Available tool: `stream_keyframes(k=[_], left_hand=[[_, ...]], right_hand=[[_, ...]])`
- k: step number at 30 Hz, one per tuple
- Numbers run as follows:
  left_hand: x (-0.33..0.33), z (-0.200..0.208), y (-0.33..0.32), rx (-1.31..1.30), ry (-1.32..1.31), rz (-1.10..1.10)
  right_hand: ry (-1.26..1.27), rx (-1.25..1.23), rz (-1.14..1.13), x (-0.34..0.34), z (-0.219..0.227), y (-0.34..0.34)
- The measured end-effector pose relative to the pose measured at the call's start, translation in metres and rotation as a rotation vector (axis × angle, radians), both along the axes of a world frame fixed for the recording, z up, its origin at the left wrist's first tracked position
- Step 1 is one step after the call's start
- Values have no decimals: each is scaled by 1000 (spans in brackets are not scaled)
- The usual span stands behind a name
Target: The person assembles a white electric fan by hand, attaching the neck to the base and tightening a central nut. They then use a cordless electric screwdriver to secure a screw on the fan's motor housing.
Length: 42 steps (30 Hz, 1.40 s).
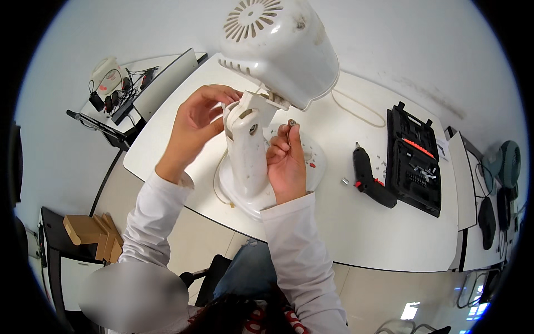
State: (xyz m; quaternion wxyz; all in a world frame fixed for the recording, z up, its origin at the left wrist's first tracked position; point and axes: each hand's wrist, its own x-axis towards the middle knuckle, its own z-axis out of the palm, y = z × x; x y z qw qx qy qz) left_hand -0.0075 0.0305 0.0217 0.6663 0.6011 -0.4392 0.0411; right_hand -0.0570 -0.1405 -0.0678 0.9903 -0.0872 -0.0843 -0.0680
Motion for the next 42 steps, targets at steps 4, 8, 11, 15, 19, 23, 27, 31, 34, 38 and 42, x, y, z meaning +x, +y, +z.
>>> stream_keyframes(k=[4,8,11,15,19,23,27,31,34,38,42], left_hand=[[-14,-13,-9,-95,-99,249],[-32,-24,-9,-177,-61,266],[-34,-43,-3,10,-298,444],[-44,-48,-2,172,-458,601],[-49,-50,-4,92,-374,562],[-67,-36,-6,78,-268,536],[-79,-21,0,102,2,347],[-90,17,3,140,412,131],[-73,25,9,120,593,-32],[-42,39,9,131,840,-173],[-31,41,5,283,716,-91]], right_hand=[[-3,43,41,2,-1,-1],[4,34,25,2,-3,-1],[5,7,8,2,-2,-3],[14,-21,-13,2,-2,0],[20,-89,-58,2,-3,3],[33,-80,-65,2,-3,3],[36,-108,-84,1,-5,4],[71,-177,-98,2,-10,2],[54,-224,-109,1,-9,4],[77,-248,-142,0,-5,6],[46,-246,-149,1,-4,6]])
